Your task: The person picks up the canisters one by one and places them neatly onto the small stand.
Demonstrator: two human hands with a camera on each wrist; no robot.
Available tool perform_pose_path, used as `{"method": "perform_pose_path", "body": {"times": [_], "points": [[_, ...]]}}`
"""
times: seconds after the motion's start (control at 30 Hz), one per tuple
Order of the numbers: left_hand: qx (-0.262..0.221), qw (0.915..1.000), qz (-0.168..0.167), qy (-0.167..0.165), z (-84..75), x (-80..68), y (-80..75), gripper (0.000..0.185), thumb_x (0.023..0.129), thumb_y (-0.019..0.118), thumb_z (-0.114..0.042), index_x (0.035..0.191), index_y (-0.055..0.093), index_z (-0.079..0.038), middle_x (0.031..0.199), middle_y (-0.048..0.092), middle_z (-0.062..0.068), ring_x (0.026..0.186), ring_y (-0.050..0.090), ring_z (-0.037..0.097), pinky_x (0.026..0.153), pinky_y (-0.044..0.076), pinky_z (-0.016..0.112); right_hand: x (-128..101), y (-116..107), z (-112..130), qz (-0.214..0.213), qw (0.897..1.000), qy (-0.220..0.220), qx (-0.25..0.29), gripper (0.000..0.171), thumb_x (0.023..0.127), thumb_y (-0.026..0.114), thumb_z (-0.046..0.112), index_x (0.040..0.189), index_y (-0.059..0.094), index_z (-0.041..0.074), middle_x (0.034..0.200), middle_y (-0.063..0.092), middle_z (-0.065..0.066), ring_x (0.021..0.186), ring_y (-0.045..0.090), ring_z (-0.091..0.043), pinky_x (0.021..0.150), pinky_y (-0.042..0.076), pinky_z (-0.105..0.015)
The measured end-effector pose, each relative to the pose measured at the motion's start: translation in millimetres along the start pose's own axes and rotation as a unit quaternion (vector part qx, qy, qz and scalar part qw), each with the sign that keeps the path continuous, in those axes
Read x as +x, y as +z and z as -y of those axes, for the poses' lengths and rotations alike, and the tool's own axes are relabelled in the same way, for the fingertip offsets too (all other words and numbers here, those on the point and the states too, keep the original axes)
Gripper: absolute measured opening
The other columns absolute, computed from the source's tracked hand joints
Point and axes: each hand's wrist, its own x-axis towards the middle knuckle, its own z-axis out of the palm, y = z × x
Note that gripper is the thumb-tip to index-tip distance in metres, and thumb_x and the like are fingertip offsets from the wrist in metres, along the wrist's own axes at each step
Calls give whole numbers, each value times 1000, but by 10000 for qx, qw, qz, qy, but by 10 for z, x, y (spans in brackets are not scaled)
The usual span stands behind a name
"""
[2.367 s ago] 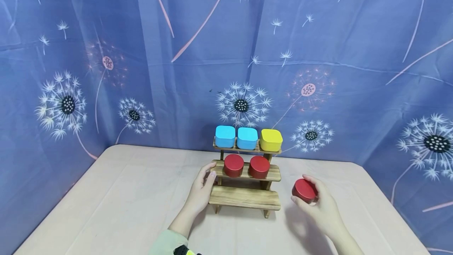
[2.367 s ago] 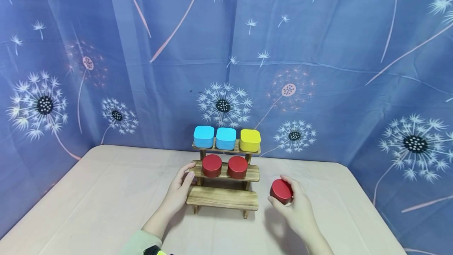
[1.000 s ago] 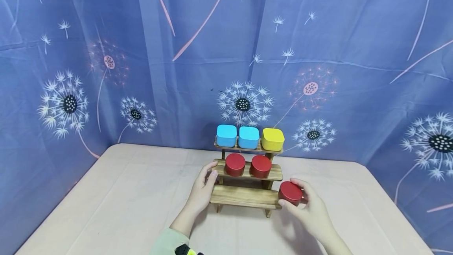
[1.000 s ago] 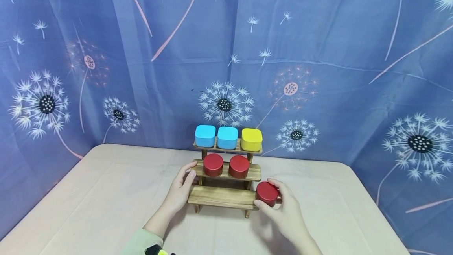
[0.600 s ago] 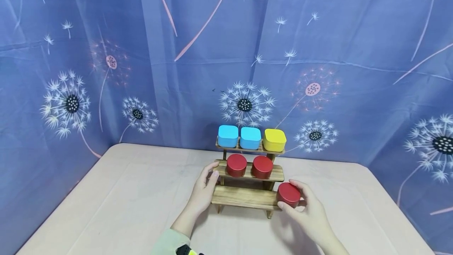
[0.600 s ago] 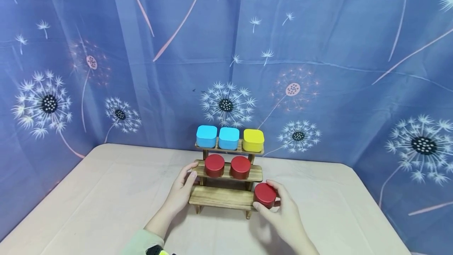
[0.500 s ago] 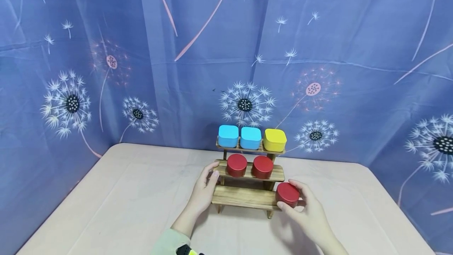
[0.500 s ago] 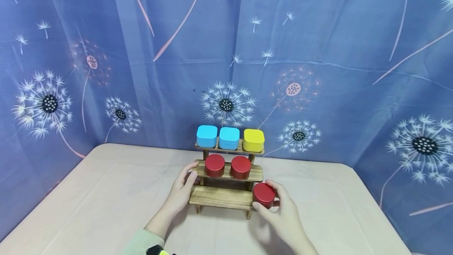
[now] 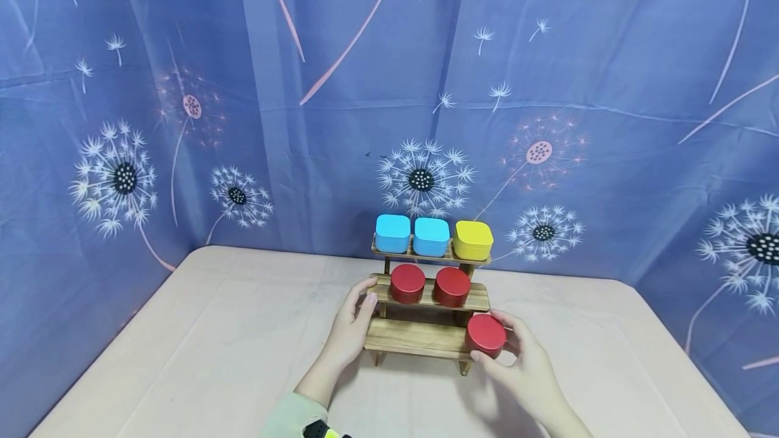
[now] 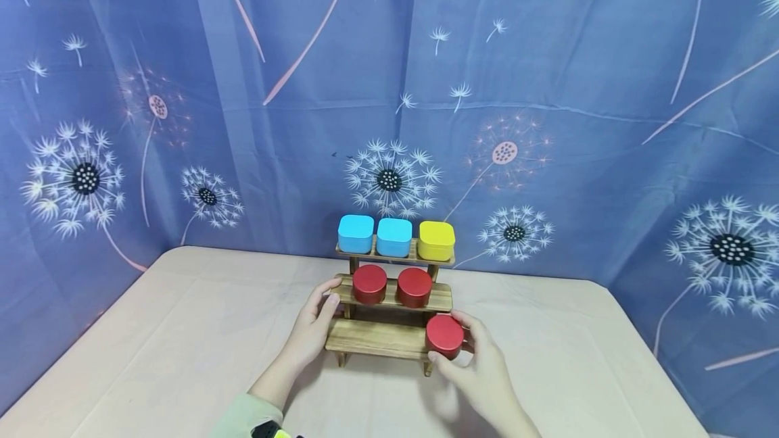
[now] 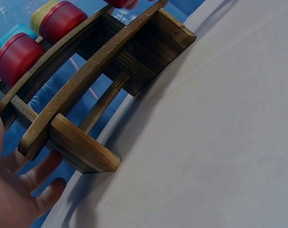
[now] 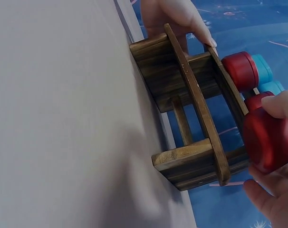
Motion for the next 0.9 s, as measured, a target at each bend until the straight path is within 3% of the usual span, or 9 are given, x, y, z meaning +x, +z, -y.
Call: {"method": "perform_pose_path", "body": {"times": [0.17, 0.3, 0.6, 0.9], "points": [[25, 10000, 28, -15, -242, -94, -27, 36, 102, 41, -22, 137, 45, -12, 146, 41, 15, 134, 38, 35, 113, 28, 50, -2, 18, 24, 66, 10000, -46, 9, 63, 69, 83, 8, 124, 53, 3, 117, 62, -11, 95, 58, 8, 80, 46, -6], [63, 10000, 30, -31, -265, -104, -33, 36, 102, 41, -22, 136, 46, -10, 145, 42, 15, 133, 40, 35, 113, 29, 50, 5, 40, 45, 76, 9997, -230, -17, 63, 68, 84, 8, 124, 54, 5, 118, 61, -9, 97, 57, 7, 81, 47, -8], [-5, 10000, 6, 25, 101, 38, 6, 37, 101, 42, -32, 137, 45, -23, 147, 41, 8, 135, 39, 30, 114, 27, 49, 14, 99, 72, 50, 9987, -483, -166, 63, 66, 85, 9, 122, 57, 8, 116, 57, -2, 94, 53, 3, 73, 51, -16], [36, 10000, 12, 88, 137, 48, 3, 40, 100, 42, -41, 137, 45, -26, 147, 42, 6, 135, 39, 30, 113, 28, 50, 32, 170, 96, 148, 9984, -493, -214, 63, 66, 85, 14, 123, 59, 12, 112, 60, -2, 83, 55, -1, 67, 52, -22]]}}
